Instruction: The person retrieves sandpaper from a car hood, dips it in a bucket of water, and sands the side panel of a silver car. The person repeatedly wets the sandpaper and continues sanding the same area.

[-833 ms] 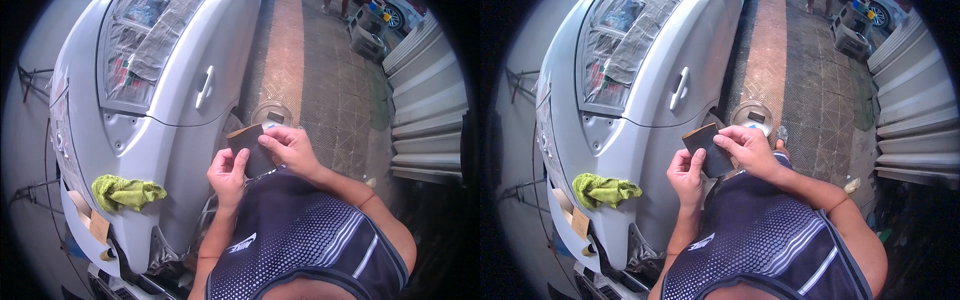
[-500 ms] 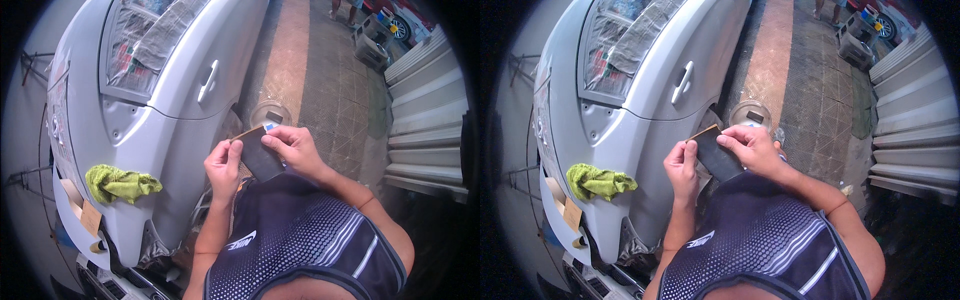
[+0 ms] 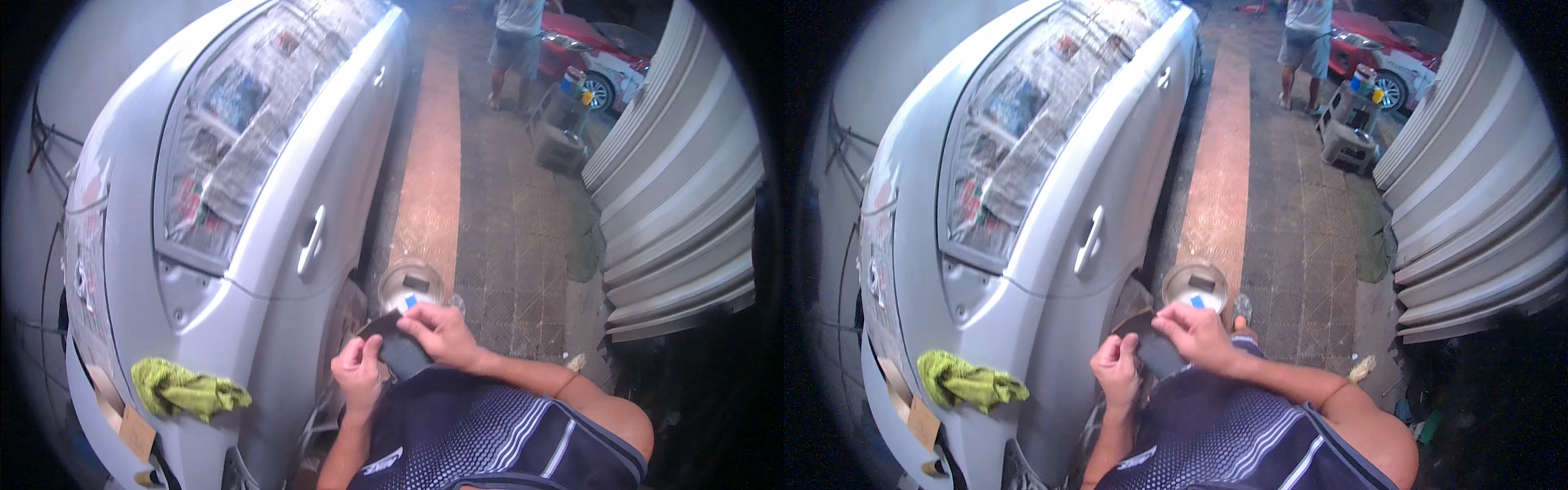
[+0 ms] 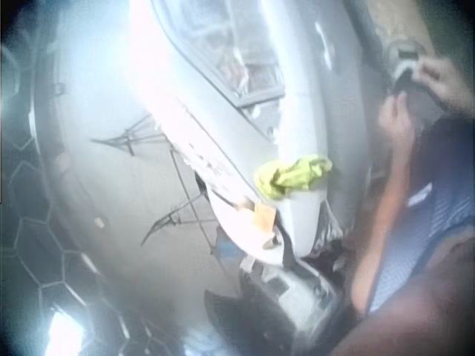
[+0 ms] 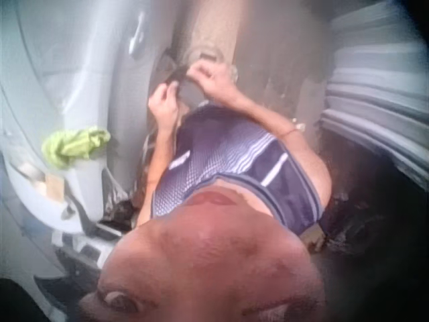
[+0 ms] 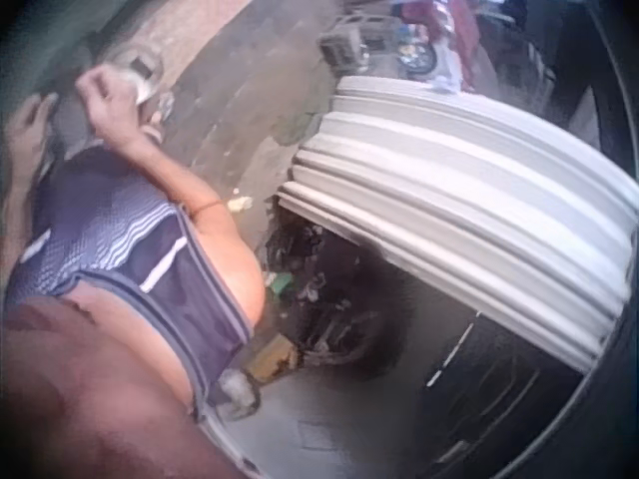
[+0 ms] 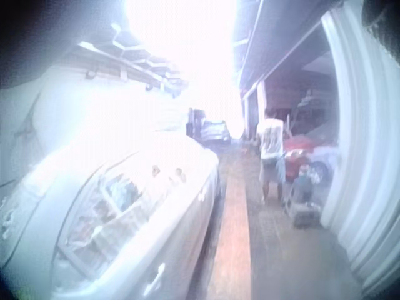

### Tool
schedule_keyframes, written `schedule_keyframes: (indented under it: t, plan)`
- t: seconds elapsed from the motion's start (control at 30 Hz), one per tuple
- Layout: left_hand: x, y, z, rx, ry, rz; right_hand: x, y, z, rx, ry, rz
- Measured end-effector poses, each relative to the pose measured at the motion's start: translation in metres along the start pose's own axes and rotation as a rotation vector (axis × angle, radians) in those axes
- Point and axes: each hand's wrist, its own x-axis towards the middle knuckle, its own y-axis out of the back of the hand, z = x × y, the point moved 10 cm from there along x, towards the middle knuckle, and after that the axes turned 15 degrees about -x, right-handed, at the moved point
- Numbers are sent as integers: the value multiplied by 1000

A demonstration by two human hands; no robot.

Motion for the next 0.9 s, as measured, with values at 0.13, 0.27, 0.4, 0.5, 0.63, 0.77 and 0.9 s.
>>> schedule_keyframes:
  t: [0.13, 0.27, 0.4, 0.5, 0.63, 0.77, 0.9]
  plan:
    - [2, -17, -6, -151, 133, -63, 6, 1, 7, 22, 35, 97]
    - [1, -3, -21, -64, 70, -97, 5, 0, 14, 76, -9, 69]
    - [3, -22, -14, -104, 141, -167, 15, 9, 10, 126, -20, 96]
    - [7, -33, -16, -116, 164, -193, 20, 13, 12, 83, -10, 65]
    - [13, -57, -33, -245, 323, -222, 44, 32, 25, 154, -57, 88]
    - [29, -76, -54, -242, 329, -223, 76, 40, 38, 197, -77, 11]
    - [51, -81, -77, -97, 344, -124, 122, 34, 72, 179, -74, -128]
